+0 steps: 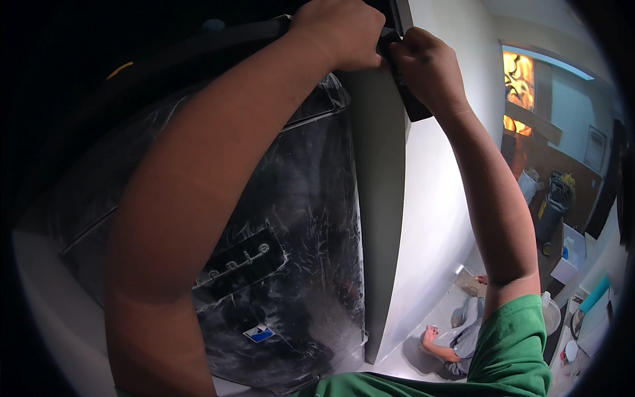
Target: The person uses a utility knife and a wrench to install a black wall cabinet above a plastic-wrapped washing machine. They cut along the cabinet's edge, adjust its position, and tighten a screw to secure it to the wall.
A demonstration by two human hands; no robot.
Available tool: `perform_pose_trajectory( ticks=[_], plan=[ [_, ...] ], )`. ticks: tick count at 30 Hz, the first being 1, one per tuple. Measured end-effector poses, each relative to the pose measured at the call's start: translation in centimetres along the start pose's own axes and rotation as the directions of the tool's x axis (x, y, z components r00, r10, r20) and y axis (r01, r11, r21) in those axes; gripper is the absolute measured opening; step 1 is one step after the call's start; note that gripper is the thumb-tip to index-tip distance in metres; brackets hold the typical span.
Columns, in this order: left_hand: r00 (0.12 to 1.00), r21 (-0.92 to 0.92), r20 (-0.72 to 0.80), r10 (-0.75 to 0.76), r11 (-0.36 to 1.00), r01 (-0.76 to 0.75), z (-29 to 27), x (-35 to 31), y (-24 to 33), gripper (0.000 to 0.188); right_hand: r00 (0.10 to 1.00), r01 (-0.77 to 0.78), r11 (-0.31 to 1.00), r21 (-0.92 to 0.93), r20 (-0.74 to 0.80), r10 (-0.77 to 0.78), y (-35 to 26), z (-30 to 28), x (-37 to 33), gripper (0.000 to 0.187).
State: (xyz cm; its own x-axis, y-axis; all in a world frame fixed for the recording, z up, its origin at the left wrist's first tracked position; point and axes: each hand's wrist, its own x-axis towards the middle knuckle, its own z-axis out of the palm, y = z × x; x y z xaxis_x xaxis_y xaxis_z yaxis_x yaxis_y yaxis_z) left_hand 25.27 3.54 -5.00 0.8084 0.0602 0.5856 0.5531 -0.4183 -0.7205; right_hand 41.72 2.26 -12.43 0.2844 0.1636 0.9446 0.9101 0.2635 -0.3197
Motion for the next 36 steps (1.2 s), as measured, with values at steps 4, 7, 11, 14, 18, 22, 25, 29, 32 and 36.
perform_pose_trajectory(
  ticks=[4,7,11,14,18,22,25,29,32,36],
  plan=[
    [0.999,0.043,0.022,-0.033,0.999,0.032,0.3,0.0,0.3,0.046,0.999,-0.020,0.999,0.042,0.029,0.019,-0.1,0.2,-0.1,0.025],
    [0.999,0.059,0.022,-0.039,0.998,0.037,0.4,0.2,0.5,0.048,1.000,0.006,1.000,0.024,0.010,-0.006,0.1,0.4,-0.1,0.023],
    [0.999,0.100,0.035,-0.029,0.995,0.026,0.4,0.3,0.6,0.049,0.998,0.047,0.999,0.013,-0.033,-0.047,0.4,0.8,0.0,0.023],
    [0.999,0.106,0.038,-0.024,0.994,0.020,0.4,0.3,0.6,0.051,1.000,-0.007,0.999,0.050,-0.002,0.007,-0.2,0.5,-0.3,0.022],
    [0.996,0.067,0.077,-0.044,0.997,0.039,-0.4,0.4,0.8,0.054,0.998,0.052,0.998,0.040,-0.028,-0.051,0.2,0.7,0.0,0.022],
    [0.998,0.066,0.044,-0.038,0.997,0.035,-0.4,0.1,0.9,0.054,0.996,0.080,0.996,0.036,-0.047,-0.078,0.3,0.8,0.1,0.021],
    [0.998,0.071,0.048,-0.042,0.997,0.038,-0.2,0.3,0.8,0.052,0.995,0.095,0.995,0.033,-0.025,-0.094,0.2,0.6,0.3,0.020],
    [0.998,0.077,0.049,-0.040,0.996,0.036,0.0,0.6,0.8,0.047,0.993,0.112,0.994,-0.013,0.024,-0.112,0.0,0.1,0.8,0.018],
    [0.996,0.148,0.067,-0.061,0.988,0.051,0.4,1.3,0.9,0.042,0.998,0.061,0.997,0.049,0.032,-0.062,0.0,0.2,1.0,0.019],
    [0.999,0.132,0.021,-0.023,0.991,0.020,-0.1,0.5,1.1,0.035,0.996,0.059,0.998,-0.016,0.064,-0.058,-0.3,-0.1,0.9,0.028]
  ],
)
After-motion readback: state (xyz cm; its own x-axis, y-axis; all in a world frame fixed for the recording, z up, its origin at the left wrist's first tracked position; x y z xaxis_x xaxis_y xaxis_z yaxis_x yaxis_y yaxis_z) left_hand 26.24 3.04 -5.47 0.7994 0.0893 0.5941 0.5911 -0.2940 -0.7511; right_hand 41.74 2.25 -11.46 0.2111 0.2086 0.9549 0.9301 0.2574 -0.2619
